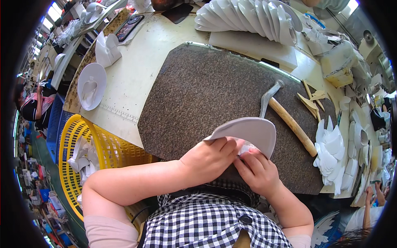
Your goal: Shaping and assembling white shoe components on a workbench using a hammer and hands.
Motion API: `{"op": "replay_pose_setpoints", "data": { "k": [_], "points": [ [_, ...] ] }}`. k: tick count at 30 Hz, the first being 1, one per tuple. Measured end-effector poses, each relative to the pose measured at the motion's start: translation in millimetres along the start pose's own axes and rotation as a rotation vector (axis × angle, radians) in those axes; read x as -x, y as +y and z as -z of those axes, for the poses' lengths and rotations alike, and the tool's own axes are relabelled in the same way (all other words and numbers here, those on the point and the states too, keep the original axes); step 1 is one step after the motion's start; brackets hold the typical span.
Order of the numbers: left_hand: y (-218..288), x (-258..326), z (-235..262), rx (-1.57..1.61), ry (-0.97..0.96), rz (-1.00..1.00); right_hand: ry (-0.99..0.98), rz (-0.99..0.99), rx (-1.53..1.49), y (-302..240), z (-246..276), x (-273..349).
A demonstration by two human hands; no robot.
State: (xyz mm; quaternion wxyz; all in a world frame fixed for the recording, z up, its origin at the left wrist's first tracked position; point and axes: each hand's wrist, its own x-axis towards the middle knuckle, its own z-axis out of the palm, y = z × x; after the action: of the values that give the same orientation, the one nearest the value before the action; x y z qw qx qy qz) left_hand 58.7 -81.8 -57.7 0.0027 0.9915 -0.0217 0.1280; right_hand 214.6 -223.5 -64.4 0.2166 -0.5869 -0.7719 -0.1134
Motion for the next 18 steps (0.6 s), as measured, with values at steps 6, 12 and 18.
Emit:
{"op": "replay_pose_setpoints", "data": {
  "k": [6, 12, 18],
  "points": [
    [-5, -6, 1, 0.081, -0.031, 0.027, 0.001, 0.048, -0.039, 7, 5, 1],
    [-7, 1, 4, 0.129, -0.012, -0.158, 0.019, -0.127, -0.175, -1, -1, 12],
    [12, -3, 6, -0.204, -0.022, -0.185, 0.141, -0.301, -0.237, -8, -10, 18]
  ]
}}
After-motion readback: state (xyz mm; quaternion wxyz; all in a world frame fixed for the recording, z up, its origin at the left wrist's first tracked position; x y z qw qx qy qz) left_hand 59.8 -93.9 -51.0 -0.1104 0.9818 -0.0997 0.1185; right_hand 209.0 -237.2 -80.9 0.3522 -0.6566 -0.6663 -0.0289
